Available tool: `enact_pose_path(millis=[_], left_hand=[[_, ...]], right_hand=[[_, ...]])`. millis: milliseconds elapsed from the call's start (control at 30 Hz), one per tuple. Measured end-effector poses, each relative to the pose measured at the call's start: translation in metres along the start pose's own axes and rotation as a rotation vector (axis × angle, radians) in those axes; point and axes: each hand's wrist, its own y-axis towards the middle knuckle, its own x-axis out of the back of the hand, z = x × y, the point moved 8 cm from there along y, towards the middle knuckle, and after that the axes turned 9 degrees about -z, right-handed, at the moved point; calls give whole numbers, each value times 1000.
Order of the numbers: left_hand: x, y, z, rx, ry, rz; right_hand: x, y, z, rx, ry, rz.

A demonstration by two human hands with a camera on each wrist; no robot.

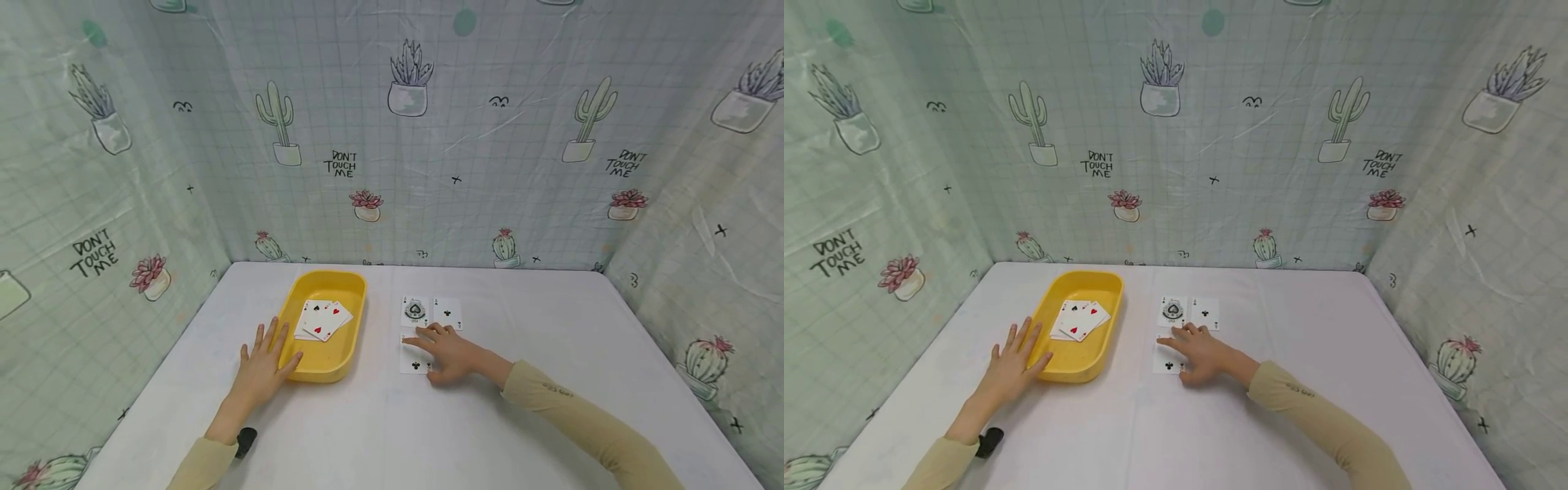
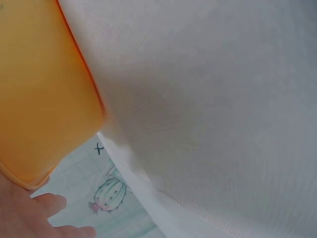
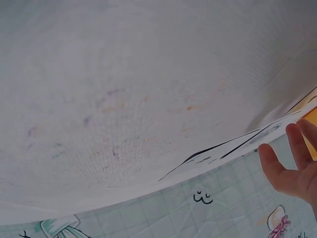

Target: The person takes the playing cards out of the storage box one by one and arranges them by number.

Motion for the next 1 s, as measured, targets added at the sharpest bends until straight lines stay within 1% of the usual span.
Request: enact_pose_path(millis=[100, 333, 433, 600, 733, 900, 1000], left_hand=[[0, 0, 0, 0, 6, 2], [2, -1, -1, -6, -9, -13], [2, -1, -1, -6, -15, -13], [-1, -1, 0, 3, -9, 15], [-2, -1, 1, 6, -2, 26], [-1, -1, 1, 4, -7, 21], [-1, -1, 1, 1, -8, 18]], right_hand=[[1, 0, 0, -6, 6, -2], [10, 3, 0, -26, 51, -17], [14, 4, 0, -17, 51, -34], [20, 7, 2, 18, 51, -79], [25, 12, 4, 27, 43, -116], [35, 20, 9, 25, 49, -154], [39, 26, 10, 11, 40, -162]])
